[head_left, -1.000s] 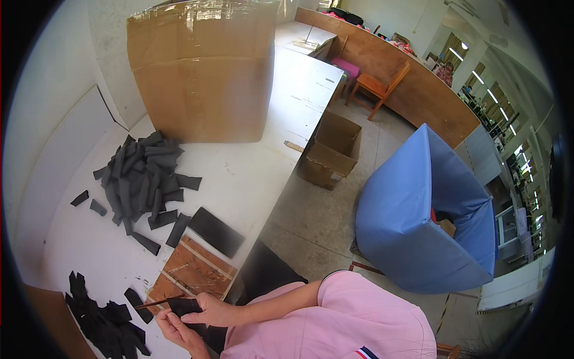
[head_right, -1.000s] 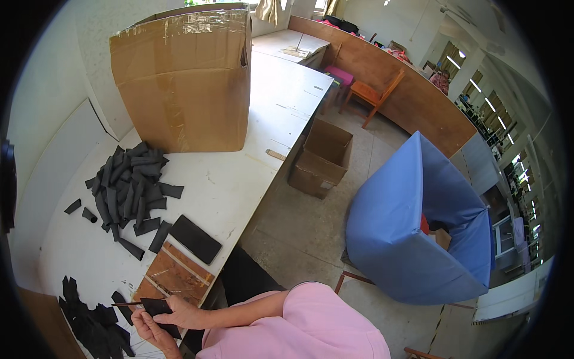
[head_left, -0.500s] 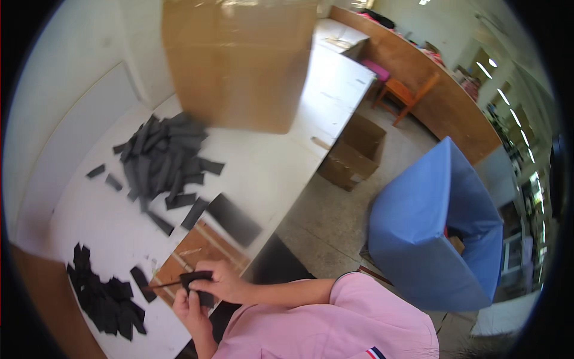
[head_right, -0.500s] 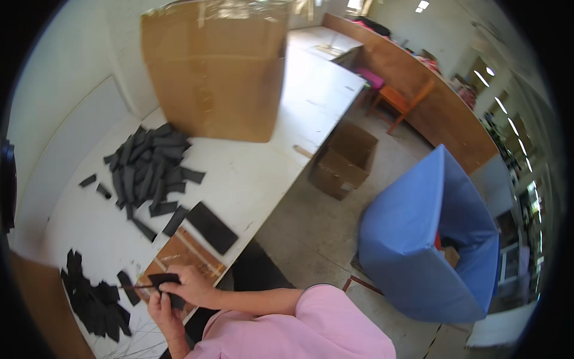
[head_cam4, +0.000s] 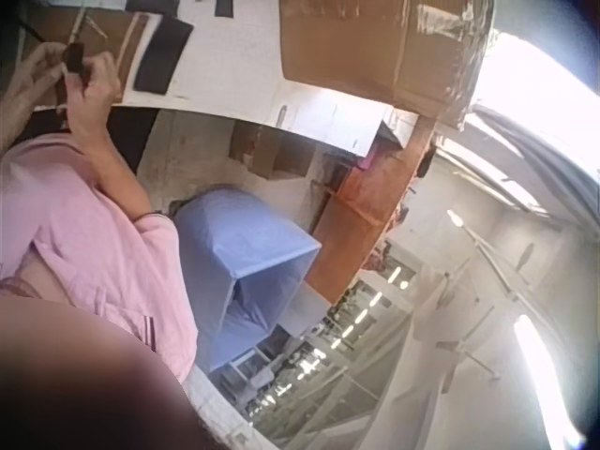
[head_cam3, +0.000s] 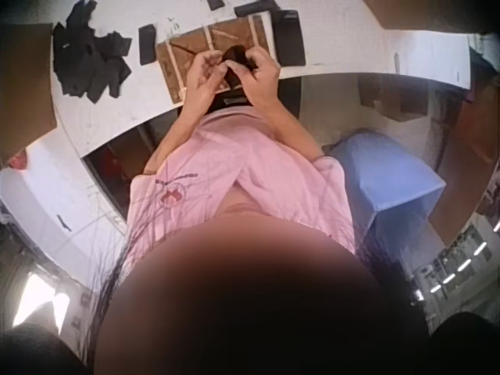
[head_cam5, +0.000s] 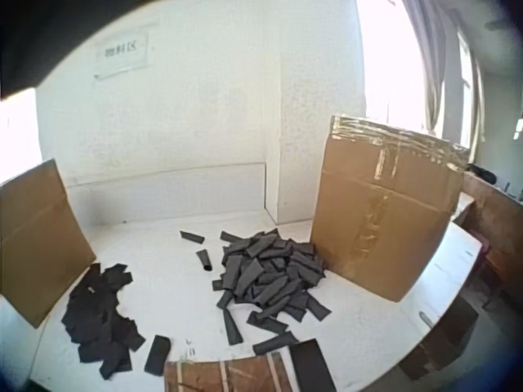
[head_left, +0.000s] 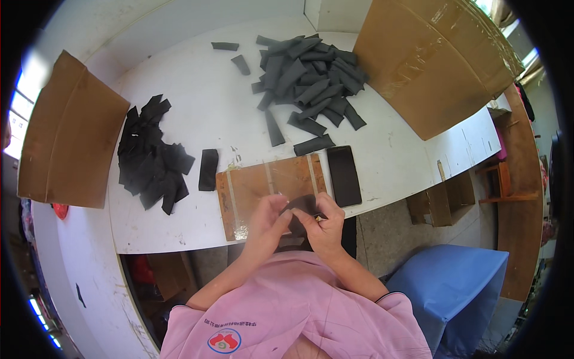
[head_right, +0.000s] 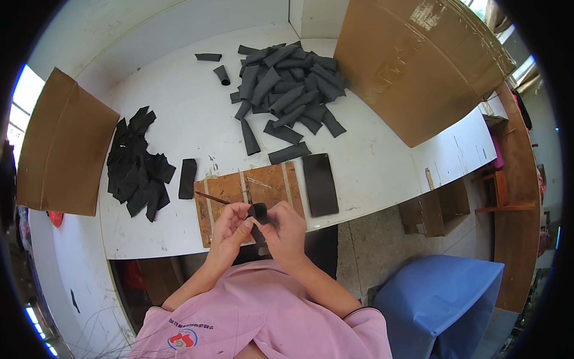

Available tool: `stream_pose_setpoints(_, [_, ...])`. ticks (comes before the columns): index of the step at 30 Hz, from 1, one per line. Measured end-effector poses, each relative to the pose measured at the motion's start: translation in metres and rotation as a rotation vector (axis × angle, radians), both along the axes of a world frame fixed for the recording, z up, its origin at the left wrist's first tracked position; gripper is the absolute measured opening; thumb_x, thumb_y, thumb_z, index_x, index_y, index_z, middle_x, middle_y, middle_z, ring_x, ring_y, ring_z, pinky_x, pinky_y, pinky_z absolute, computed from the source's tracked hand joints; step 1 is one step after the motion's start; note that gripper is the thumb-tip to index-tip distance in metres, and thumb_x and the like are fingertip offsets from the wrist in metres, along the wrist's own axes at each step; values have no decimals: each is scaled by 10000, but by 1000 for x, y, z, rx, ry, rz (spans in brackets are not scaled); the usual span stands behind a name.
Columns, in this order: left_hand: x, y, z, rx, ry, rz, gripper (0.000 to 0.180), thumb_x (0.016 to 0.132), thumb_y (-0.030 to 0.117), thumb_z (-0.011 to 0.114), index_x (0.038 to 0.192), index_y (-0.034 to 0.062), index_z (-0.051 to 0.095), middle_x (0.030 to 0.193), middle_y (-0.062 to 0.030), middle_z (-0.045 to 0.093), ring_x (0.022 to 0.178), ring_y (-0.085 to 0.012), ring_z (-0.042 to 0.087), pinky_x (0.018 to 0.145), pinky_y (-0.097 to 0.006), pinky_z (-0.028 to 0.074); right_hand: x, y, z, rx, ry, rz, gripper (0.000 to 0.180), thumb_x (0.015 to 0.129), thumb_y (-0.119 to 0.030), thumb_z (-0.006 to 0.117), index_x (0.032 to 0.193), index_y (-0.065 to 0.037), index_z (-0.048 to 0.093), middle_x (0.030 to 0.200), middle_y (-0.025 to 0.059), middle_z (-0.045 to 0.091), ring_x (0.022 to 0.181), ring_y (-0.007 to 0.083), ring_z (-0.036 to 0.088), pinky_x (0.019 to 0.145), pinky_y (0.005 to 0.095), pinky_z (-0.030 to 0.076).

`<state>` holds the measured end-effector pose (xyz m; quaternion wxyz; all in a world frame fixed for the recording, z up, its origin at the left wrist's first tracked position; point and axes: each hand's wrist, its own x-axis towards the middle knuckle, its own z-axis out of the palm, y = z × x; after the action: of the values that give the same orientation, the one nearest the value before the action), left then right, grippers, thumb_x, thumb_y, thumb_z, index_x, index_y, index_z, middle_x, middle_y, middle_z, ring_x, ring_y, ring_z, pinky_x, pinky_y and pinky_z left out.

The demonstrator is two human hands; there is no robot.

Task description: Sorting and preparing small black foam components at a manufacturing workbench.

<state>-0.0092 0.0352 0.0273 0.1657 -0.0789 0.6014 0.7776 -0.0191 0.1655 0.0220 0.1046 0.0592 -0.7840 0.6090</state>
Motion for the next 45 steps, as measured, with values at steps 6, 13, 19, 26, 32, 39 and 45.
stream_pose_setpoints(6, [6, -11, 19, -510, 633, 136, 207, 796, 156, 573, 888, 1, 470, 820, -29, 464, 694, -73, 435, 623, -183, 368, -2, -2, -4, 195, 122, -58, 208, 578, 9, 648, 722, -9, 499, 658, 107, 479, 604, 277, 490, 511, 335, 380])
stream_pose_setpoints(13, [-2, -12, 37, -101, 125, 97, 116, 785, 91, 577, 755, 20, 490, 687, 19, 498, 622, -24, 442, 566, -163, 384, -9, -7, -15, 453, 485, -65, 259, 500, 33, 628, 723, -18, 508, 647, 101, 470, 573, 261, 469, 474, 342, 369])
stream_pose_setpoints(19, [2, -19, 18, -103, 98, 128, 15, 782, 5, 537, 778, 2, 523, 692, 6, 532, 602, -24, 486, 537, -166, 427, -9, -6, -14, 549, 553, -29, 274, 478, 15, 626, 728, -19, 520, 639, 94, 458, 565, 260, 466, 467, 347, 367])
stream_pose_setpoints(26, [7, -29, 18, -662, 554, 125, 82, 700, 15, 568, 781, 23, 559, 701, -130, 552, 625, -278, 551, 551, -320, 434, 3, -12, 27, 258, 106, 305, 338, 680, -198, 701, 878, 28, 546, 843, 124, 511, 721, 215, 550, 605, 294, 455])
stream_pose_setpoints(32, [14, -19, 6, -723, 588, 192, 75, 705, 21, 572, 778, 9, 556, 666, -115, 552, 581, -271, 556, 507, -308, 432, 0, -25, 13, 265, 166, 214, 128, 714, -55, 625, 806, 17, 574, 706, 106, 533, 566, 207, 513, 511, 277, 412])
stream_pose_setpoints(39, [15, -20, -11, -428, 374, 478, 64, 734, -16, 540, 787, 17, 527, 649, -78, 553, 527, -165, 539, 437, -256, 406, 0, -44, -12, 438, 228, 121, 101, 672, 68, 566, 757, 14, 562, 704, 88, 519, 546, 177, 515, 483, 268, 416])
stream_pose_setpoints(45, [7, -45, -9, 575, -121, 272, 113, 722, -42, 547, 814, 17, 523, 675, -19, 538, 482, -14, 404, 390, -165, 266, -1, -35, -14, -238, -358, 239, 34, 731, 41, 556, 755, 19, 567, 656, 10, 512, 526, 65, 445, 438, 193, 342])
